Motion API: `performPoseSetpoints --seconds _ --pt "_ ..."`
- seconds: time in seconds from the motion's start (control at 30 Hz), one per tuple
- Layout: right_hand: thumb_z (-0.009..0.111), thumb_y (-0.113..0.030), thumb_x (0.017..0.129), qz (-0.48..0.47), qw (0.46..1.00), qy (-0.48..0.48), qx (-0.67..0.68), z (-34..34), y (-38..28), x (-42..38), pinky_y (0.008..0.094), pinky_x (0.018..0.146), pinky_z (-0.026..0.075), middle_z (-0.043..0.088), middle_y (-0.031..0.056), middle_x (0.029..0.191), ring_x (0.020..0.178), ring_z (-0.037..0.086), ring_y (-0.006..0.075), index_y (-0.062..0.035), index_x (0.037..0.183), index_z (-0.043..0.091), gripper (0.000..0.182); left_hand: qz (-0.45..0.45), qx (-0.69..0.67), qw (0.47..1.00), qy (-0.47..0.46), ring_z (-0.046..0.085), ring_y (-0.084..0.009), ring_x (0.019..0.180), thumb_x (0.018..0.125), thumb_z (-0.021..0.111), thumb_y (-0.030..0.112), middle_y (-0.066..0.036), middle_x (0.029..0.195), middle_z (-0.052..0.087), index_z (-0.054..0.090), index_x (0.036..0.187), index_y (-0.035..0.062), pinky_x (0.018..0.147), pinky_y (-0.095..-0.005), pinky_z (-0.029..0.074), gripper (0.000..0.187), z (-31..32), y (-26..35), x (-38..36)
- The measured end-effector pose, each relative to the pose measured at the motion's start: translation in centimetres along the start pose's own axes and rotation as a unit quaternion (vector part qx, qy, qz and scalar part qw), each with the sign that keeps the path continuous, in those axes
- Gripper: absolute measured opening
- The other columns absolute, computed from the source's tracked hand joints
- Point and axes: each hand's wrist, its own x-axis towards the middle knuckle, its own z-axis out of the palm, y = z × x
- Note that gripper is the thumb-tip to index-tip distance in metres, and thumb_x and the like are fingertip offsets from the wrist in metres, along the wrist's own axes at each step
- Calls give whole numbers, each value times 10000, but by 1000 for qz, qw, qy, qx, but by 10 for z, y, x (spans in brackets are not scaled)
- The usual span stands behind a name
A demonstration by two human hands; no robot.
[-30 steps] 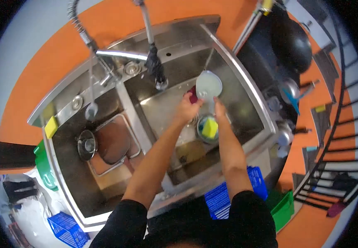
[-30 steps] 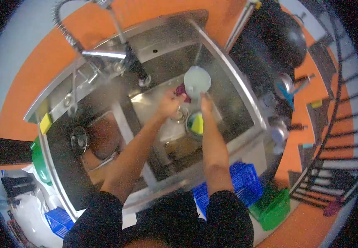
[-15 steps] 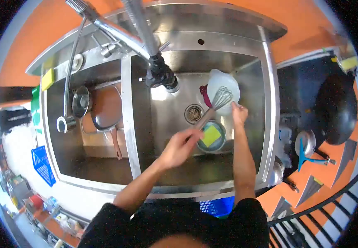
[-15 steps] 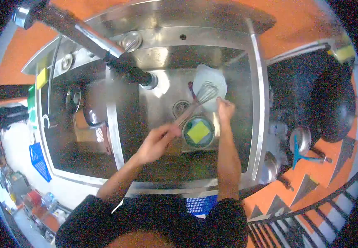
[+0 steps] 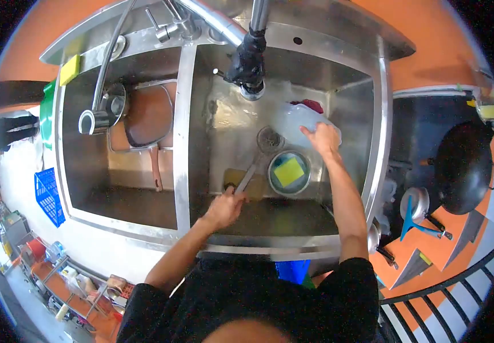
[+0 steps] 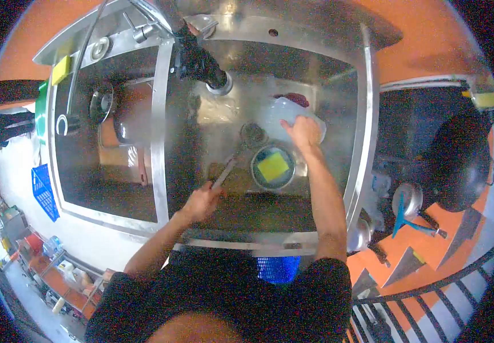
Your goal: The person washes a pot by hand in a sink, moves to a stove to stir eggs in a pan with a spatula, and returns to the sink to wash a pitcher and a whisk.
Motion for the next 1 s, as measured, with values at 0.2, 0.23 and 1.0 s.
performPoseSetpoints --seconds 0.2,0.23,1.0 --pt "612 -505 778 -131 986 32 -94 9 -9 -1 415 695 512 667 173 744 718 658 317 -52 720 690 463 -18 28 999 -37 580 -434 889 809 536 127 -236 1005 552 637 994 125 792 -485 476 211 17 -44 43" --pt "619 -462 780 -159 979 52 -115 11 -10 -3 403 697 510 670 157 738 710 659 296 -68 703 689 408 -31 41 998 -41 574 -440 909 811 534 148 -242 1018 555 643 1005 129 814 -480 469 223 21 -49 49" --pt "600 -138 868 -80 849 41 521 77 -6 -75 288 820 420 578 71 1016 897 530 158 -27 1028 575 197 -161 -588 780 143 508 -234 1130 896 474 32 -123 1248 517 355 1360 56 933 -372 430 479 -31 9 96"
